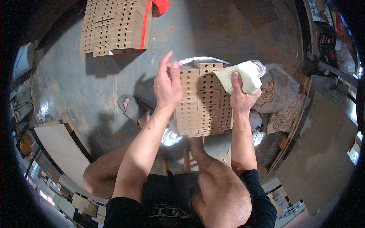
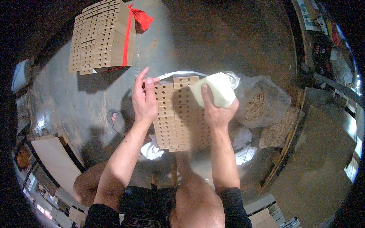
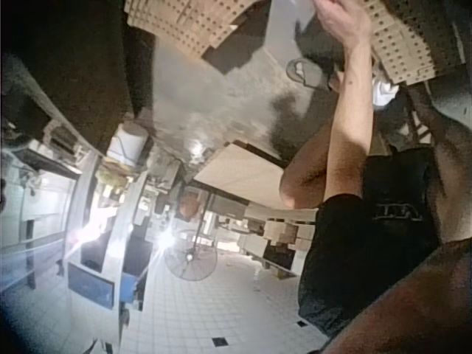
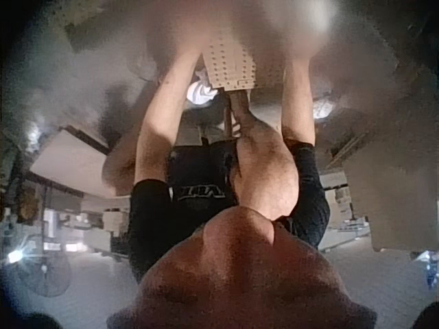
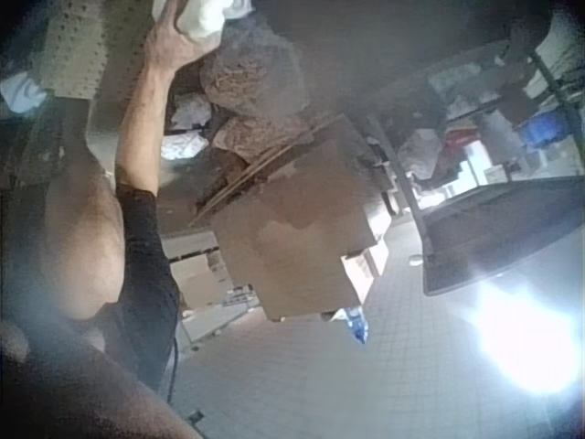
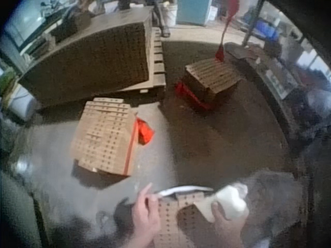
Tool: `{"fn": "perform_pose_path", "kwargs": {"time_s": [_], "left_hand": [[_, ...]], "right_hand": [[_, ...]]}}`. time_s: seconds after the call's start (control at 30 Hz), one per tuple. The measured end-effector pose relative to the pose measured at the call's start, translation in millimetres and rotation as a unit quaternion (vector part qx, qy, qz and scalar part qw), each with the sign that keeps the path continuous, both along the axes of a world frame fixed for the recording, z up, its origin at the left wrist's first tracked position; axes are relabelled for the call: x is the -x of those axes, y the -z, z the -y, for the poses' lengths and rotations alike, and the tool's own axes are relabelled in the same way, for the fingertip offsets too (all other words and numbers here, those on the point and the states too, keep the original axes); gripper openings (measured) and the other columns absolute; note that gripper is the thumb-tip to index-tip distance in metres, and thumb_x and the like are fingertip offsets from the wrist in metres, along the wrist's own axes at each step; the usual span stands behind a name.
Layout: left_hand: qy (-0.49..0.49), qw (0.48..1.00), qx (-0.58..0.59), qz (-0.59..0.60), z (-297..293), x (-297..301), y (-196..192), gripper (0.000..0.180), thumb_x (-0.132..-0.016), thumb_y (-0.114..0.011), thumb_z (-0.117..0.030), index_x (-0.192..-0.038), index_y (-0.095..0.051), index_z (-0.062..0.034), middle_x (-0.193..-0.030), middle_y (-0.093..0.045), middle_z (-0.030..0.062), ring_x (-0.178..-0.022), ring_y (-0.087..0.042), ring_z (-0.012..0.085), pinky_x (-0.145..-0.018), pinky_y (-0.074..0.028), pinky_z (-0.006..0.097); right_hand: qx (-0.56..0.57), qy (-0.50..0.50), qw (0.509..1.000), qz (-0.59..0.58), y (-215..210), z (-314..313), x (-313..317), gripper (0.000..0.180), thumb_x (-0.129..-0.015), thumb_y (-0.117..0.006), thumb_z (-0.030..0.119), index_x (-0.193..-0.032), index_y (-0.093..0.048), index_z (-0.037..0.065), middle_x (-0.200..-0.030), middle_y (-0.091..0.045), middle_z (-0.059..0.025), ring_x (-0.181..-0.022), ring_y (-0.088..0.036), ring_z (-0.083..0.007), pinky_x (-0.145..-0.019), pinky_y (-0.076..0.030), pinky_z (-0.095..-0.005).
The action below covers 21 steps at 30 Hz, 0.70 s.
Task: The person takes wooden pegs from a plastic bag and then applies a substance from a cloth bag onto a wooden board with holes.
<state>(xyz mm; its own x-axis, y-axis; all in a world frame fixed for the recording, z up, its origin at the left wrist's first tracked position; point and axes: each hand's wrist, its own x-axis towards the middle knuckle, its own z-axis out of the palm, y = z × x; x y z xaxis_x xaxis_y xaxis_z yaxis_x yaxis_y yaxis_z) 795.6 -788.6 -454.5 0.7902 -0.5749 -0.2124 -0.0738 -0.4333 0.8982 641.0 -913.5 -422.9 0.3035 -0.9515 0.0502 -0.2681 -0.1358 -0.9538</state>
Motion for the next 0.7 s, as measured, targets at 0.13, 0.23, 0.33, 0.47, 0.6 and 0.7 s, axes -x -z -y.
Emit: {"fn": "perform_pose_path", "kwargs": {"time_s": [0.13,0.23,0.33,0.47,0.6,0.7], "left_hand": [[0.003,1.0,-0.003,-0.01,-0.3,-0.8,-1.8,0.041,-0.108,-0.042,-0.031,-0.139,-0.05,-0.0061,-0.101,-0.07,0.0078,-0.096,-0.064,0.0168,-0.089,-0.048,0.032],[0.003,1.0,-0.006,-0.01,-0.1,-0.1,0.2,0.042,-0.108,-0.041,-0.033,-0.139,-0.05,-0.0062,-0.102,-0.07,0.0081,-0.097,-0.064,0.0174,-0.09,-0.048,0.033],[0.004,1.0,-0.007,-0.022,-0.2,-0.6,-2.5,0.043,-0.108,-0.04,-0.034,-0.139,-0.049,-0.006,-0.102,-0.07,0.0085,-0.098,-0.063,0.0179,-0.092,-0.047,0.033],[0.0,0.999,-0.011,-0.043,-1.8,-0.8,-2.0,0.045,-0.108,-0.039,-0.036,-0.139,-0.049,-0.0057,-0.103,-0.07,0.0085,-0.1,-0.063,0.0181,-0.094,-0.046,0.033],[-0.007,0.999,0.0,-0.038,-1.7,-0.8,0.0,0.047,-0.108,-0.037,-0.039,-0.139,-0.049,-0.0057,-0.104,-0.07,0.0082,-0.1,-0.062,0.0171,-0.095,-0.045,0.033],[-0.008,0.999,0.006,-0.04,-2.7,-1.2,-0.2,0.048,-0.108,-0.036,-0.04,-0.139,-0.049,-0.0057,-0.104,-0.07,0.0082,-0.099,-0.062,0.017,-0.095,-0.045,0.033]], "right_hand": [[0.052,-0.042,0.997,-0.046,-0.9,0.9,1.6,0.026,-0.084,-0.081,0.014,-0.103,-0.072,-0.001,-0.096,-0.074,-0.0078,-0.087,-0.07,-0.016,-0.076,-0.056,-0.03],[0.016,-0.005,1.0,0.0,-10.1,-1.7,1.5,0.025,-0.084,-0.08,0.013,-0.104,-0.073,-0.001,-0.096,-0.074,-0.0073,-0.087,-0.069,-0.0157,-0.076,-0.055,-0.0299],[-0.003,0.028,0.998,0.053,-22.3,-1.8,1.1,0.022,-0.086,-0.078,0.012,-0.103,-0.073,0.0,-0.096,-0.073,-0.0067,-0.085,-0.068,-0.0146,-0.077,-0.054,-0.0289],[-0.011,0.006,0.998,0.068,-22.4,-5.6,-7.6,0.022,-0.085,-0.078,0.011,-0.103,-0.072,-0.001,-0.096,-0.073,-0.0068,-0.085,-0.068,-0.0142,-0.078,-0.054,-0.0289],[-0.006,-0.031,0.999,0.021,-10.8,-7.5,-10.7,0.027,-0.081,-0.081,0.011,-0.103,-0.072,-0.001,-0.097,-0.073,-0.0073,-0.086,-0.069,-0.0152,-0.079,-0.055,-0.0294],[0.009,-0.038,0.999,0.011,-7.7,-8.3,-13.4,0.027,-0.081,-0.082,0.011,-0.103,-0.072,-0.001,-0.096,-0.073,-0.0075,-0.085,-0.069,-0.0155,-0.079,-0.055,-0.0298]]}}
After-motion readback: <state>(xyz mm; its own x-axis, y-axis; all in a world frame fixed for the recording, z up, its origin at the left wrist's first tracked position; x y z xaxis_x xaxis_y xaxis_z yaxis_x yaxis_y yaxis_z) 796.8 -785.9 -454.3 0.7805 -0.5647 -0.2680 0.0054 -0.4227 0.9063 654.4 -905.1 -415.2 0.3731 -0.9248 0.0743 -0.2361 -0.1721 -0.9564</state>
